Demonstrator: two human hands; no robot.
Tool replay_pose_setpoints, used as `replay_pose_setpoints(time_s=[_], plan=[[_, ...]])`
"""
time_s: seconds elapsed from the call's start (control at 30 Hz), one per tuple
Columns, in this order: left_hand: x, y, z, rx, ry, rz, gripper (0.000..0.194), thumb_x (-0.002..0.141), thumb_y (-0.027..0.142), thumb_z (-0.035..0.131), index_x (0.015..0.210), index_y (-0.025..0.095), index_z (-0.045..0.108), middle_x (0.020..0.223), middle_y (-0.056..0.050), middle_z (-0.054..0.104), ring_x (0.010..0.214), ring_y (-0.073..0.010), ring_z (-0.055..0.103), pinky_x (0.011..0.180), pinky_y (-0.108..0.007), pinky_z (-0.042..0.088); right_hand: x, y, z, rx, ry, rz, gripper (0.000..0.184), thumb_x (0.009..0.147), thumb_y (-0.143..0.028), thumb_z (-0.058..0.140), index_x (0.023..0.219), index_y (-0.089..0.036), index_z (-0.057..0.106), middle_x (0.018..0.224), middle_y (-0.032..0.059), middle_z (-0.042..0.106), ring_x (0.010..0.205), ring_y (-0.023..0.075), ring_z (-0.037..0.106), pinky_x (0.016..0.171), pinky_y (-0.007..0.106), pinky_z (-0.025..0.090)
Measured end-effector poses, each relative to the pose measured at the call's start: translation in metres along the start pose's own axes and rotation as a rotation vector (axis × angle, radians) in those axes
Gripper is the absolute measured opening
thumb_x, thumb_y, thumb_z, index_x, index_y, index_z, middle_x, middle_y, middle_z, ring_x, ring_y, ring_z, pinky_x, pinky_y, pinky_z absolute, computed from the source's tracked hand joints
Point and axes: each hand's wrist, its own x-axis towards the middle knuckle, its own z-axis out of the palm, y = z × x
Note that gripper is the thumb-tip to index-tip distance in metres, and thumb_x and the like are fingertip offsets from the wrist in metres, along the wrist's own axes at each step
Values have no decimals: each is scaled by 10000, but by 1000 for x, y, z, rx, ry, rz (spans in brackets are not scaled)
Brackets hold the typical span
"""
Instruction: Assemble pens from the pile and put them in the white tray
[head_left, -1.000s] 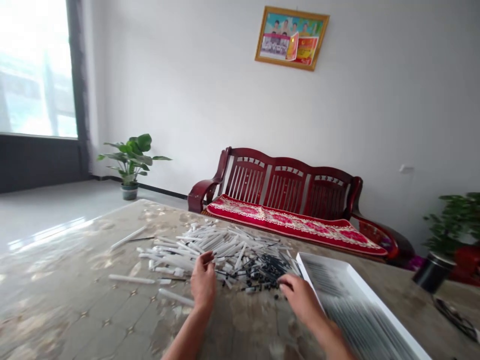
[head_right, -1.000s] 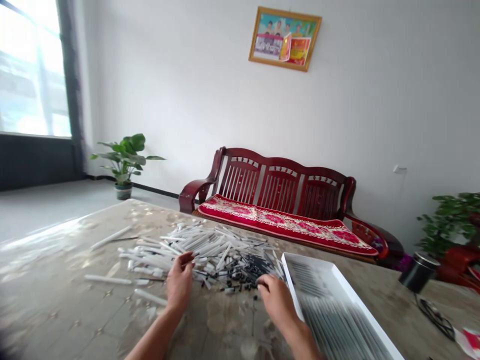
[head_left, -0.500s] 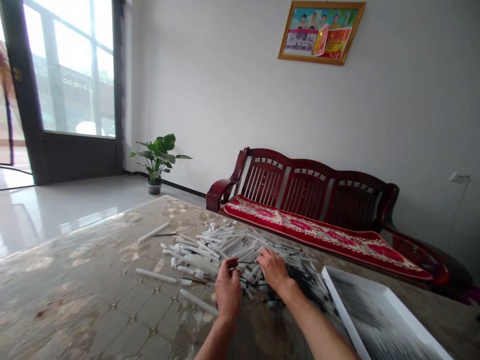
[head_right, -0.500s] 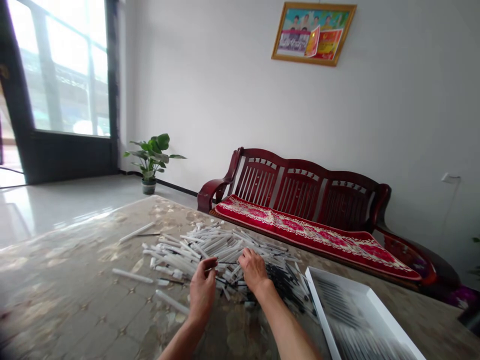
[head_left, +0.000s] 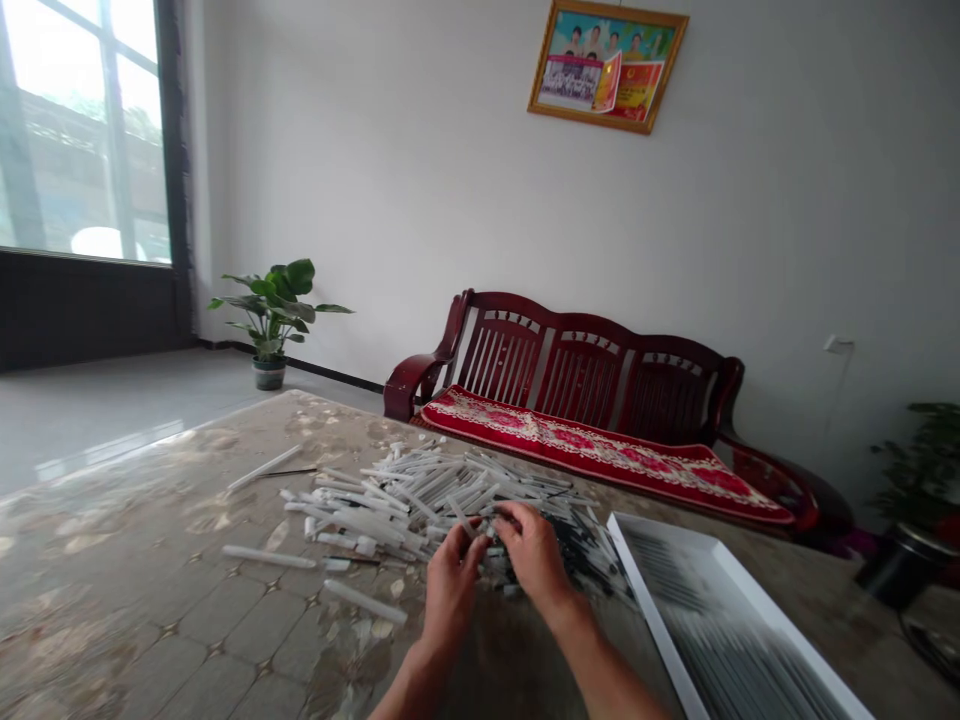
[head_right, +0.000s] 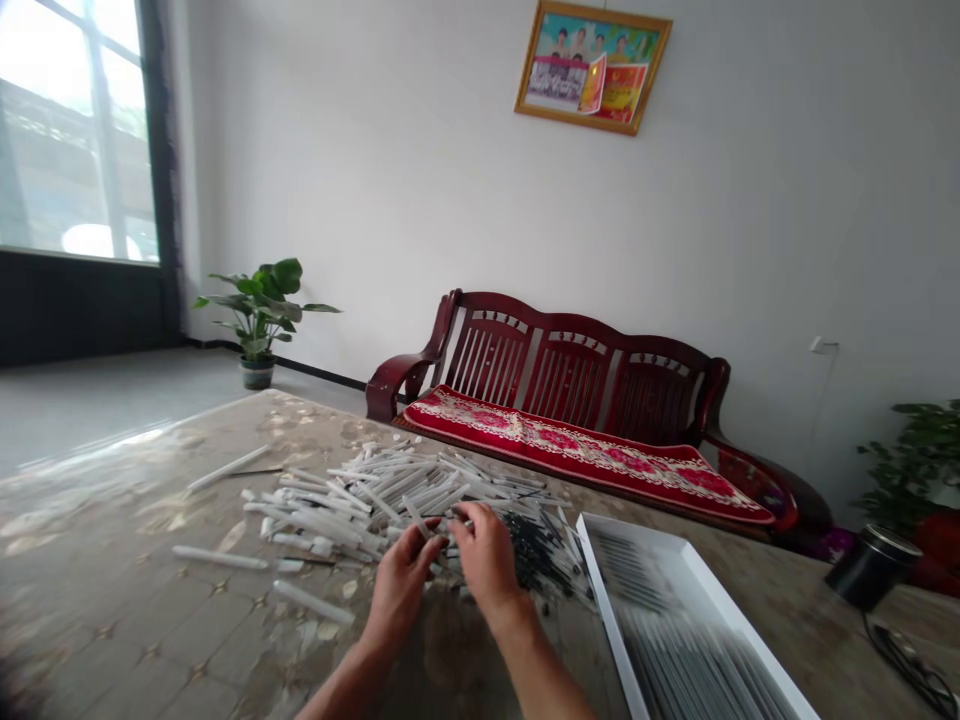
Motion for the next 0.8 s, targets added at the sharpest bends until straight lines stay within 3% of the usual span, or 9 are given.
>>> replay_pose_setpoints(time_s=[0.1, 0.27, 0.4, 0.6, 0.8], plan=[[-1, 2, 5, -104, -3, -117, 356, 729, 481, 609, 911, 177, 650, 728, -40, 718, 604, -176, 591, 481, -230, 410, 2, 47, -29, -405, -31, 232, 251, 885, -191, 513, 1039, -248, 703, 1061, 34, 720, 968, 169, 667, 817, 243, 480], [-2, 0, 13, -159, -6, -187, 375, 703, 547, 632, 709, 172, 609, 651, -32, 691, 515, -123, 508, 434, -201, 348, -1, 99, -61, -634, -93, 351, 243, 859, -128, 525, 998, -199, 712, 1094, 113, 687, 973, 220, 666, 764, 294, 469], [-2, -2, 14, -230, 14, -218, 406, 667, 569, 675, 706, 171, 605, 633, -18, 679, 519, -113, 508, 438, -193, 365, -3, 108, -62, -735, -165, 317, 177, 835, -149, 585, 934, -210, 719, 1043, 91, 697, 1013, 232, 645, 772, 294, 458], [2, -3, 12, -399, 46, -313, 430, 583, 492, 791, 820, 162, 652, 726, -2, 697, 599, -125, 617, 512, -208, 494, -4, 109, -61, -814, -194, 244, 179, 852, -159, 564, 969, -186, 696, 1048, 95, 698, 1051, 248, 617, 813, 310, 442], [1, 3, 11, -510, 79, -456, 172, 757, 273, 733, 854, 163, 642, 788, -33, 728, 603, -131, 684, 523, -214, 541, -8, 109, -62, -849, -191, 182, 185, 873, -150, 530, 982, -180, 677, 1037, 92, 708, 1058, 252, 607, 824, 322, 426]])
